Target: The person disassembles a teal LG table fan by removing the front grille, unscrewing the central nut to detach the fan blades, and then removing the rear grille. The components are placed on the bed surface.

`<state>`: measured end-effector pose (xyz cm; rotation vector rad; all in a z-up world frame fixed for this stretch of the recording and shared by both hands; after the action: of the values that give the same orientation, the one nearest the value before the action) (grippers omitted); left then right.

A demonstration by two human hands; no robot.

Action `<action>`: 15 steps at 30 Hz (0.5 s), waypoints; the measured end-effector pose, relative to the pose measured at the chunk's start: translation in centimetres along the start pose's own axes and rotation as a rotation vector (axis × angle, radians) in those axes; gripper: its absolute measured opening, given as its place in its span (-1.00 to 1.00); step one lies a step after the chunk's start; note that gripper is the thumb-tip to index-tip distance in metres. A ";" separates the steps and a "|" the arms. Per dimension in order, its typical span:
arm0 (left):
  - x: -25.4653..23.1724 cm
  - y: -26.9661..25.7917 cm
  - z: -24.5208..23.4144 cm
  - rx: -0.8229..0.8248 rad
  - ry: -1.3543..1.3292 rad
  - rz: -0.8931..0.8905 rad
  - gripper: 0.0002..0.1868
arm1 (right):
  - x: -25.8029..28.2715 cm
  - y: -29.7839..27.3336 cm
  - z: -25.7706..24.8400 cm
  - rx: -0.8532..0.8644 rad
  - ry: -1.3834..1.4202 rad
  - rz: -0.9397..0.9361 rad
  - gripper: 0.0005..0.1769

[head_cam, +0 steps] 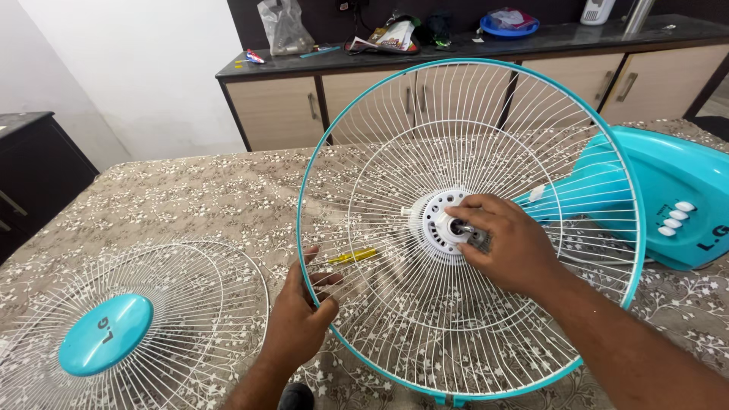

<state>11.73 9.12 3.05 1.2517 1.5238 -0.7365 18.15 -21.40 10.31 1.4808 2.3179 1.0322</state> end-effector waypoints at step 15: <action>-0.1 -0.2 0.0 0.001 0.033 0.024 -0.10 | 0.1 -0.8 -0.6 -0.012 -0.007 0.026 -0.23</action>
<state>11.57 9.06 3.12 1.2865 1.5331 -0.7040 17.19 -21.82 10.27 1.5110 2.2896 1.0440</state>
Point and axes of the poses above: each hand's wrist, its own y-axis towards the middle knuckle, its own z-axis out of the palm, x = y × z, the point moved 7 cm from there along y, towards the middle knuckle, and after that the axes turned 11 degrees about -x, right-handed, at the moved point
